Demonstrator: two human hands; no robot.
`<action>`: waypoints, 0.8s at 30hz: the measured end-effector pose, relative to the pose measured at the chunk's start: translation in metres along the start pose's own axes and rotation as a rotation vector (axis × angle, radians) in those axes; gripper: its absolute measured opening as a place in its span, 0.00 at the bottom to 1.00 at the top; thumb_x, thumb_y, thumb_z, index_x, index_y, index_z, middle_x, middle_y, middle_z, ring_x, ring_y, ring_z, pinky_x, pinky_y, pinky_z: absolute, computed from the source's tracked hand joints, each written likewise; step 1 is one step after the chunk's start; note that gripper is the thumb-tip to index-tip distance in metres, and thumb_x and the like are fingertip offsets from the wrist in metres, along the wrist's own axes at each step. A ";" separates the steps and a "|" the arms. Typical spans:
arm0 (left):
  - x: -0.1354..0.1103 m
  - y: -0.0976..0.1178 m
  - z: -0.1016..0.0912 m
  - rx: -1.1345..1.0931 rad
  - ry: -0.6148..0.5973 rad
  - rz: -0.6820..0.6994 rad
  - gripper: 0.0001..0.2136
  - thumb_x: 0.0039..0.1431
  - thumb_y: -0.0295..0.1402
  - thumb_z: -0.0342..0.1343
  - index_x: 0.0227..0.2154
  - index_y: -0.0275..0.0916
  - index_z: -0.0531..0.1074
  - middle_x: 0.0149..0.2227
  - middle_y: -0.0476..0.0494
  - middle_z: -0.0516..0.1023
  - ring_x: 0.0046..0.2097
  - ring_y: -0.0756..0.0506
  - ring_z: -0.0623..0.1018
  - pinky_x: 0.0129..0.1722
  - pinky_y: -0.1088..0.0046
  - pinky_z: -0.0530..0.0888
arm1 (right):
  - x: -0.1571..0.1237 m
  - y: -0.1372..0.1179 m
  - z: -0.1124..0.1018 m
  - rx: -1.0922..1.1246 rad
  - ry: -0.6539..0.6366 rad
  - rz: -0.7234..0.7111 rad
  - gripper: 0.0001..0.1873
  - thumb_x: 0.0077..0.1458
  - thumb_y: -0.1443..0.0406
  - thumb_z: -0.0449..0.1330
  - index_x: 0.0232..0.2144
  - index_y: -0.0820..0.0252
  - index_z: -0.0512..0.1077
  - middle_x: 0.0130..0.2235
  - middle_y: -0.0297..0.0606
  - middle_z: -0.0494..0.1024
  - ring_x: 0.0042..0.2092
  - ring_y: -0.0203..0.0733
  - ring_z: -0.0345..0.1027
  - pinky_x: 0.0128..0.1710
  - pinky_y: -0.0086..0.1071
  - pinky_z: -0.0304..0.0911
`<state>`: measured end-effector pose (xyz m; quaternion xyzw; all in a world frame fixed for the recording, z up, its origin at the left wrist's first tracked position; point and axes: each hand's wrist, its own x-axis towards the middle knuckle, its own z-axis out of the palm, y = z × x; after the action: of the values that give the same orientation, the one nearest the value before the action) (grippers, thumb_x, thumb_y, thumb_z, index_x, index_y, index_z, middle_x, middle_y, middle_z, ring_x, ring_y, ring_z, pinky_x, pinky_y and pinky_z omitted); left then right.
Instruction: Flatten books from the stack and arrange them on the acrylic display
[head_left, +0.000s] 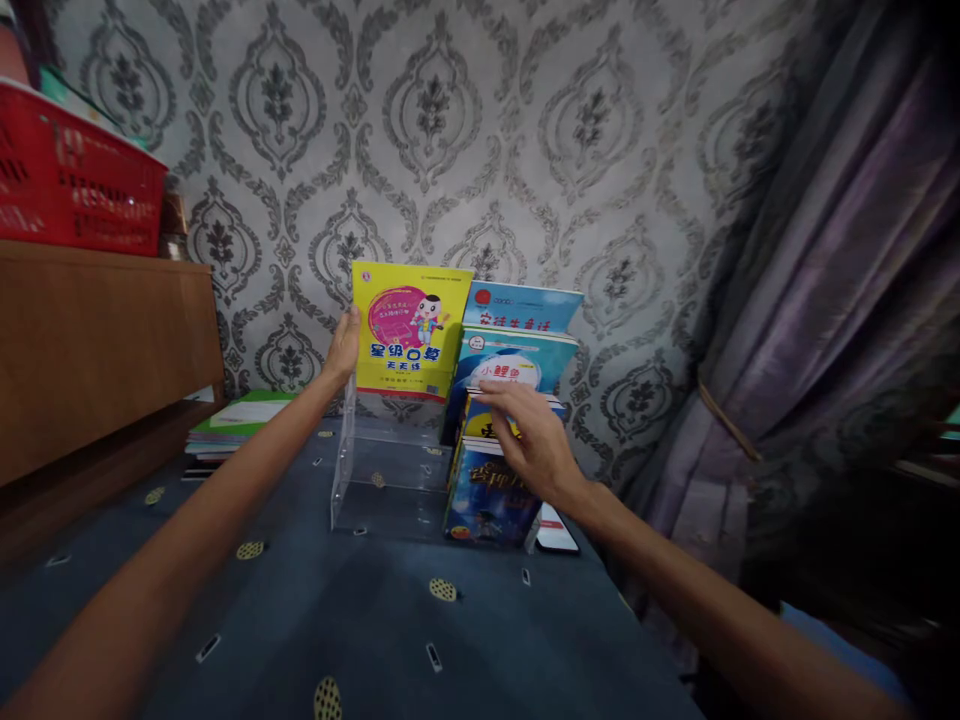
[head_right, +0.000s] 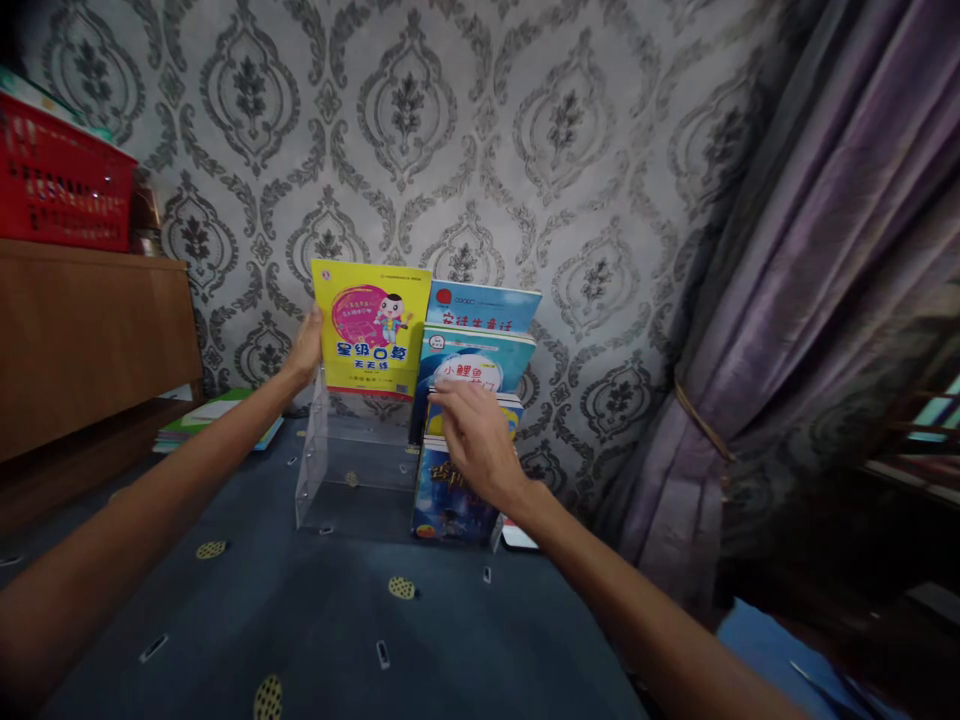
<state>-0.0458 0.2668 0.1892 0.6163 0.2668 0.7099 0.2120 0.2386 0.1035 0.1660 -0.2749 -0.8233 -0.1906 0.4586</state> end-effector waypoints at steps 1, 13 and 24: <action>-0.003 0.001 -0.002 0.036 0.044 -0.008 0.31 0.57 0.66 0.42 0.41 0.41 0.68 0.41 0.40 0.78 0.49 0.39 0.78 0.50 0.59 0.76 | -0.008 -0.005 0.002 0.034 -0.010 0.004 0.15 0.62 0.70 0.50 0.44 0.52 0.74 0.47 0.44 0.80 0.51 0.51 0.73 0.52 0.52 0.67; -0.180 -0.040 -0.077 0.742 0.188 0.003 0.15 0.69 0.45 0.40 0.45 0.42 0.65 0.46 0.37 0.73 0.52 0.38 0.73 0.55 0.56 0.68 | -0.138 -0.087 0.088 0.501 -0.266 0.274 0.17 0.56 0.75 0.51 0.38 0.52 0.76 0.38 0.40 0.82 0.42 0.47 0.76 0.41 0.44 0.74; -0.224 -0.084 -0.136 1.271 -0.071 -0.096 0.14 0.60 0.29 0.47 0.47 0.35 0.68 0.53 0.30 0.71 0.58 0.34 0.69 0.59 0.51 0.66 | -0.171 -0.100 0.119 0.669 -0.439 0.444 0.16 0.61 0.72 0.50 0.37 0.56 0.77 0.38 0.42 0.82 0.42 0.44 0.75 0.43 0.40 0.70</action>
<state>-0.1492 0.1744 -0.0487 0.6325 0.6559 0.3818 -0.1546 0.1721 0.0457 -0.0477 -0.3154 -0.8385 0.2514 0.3664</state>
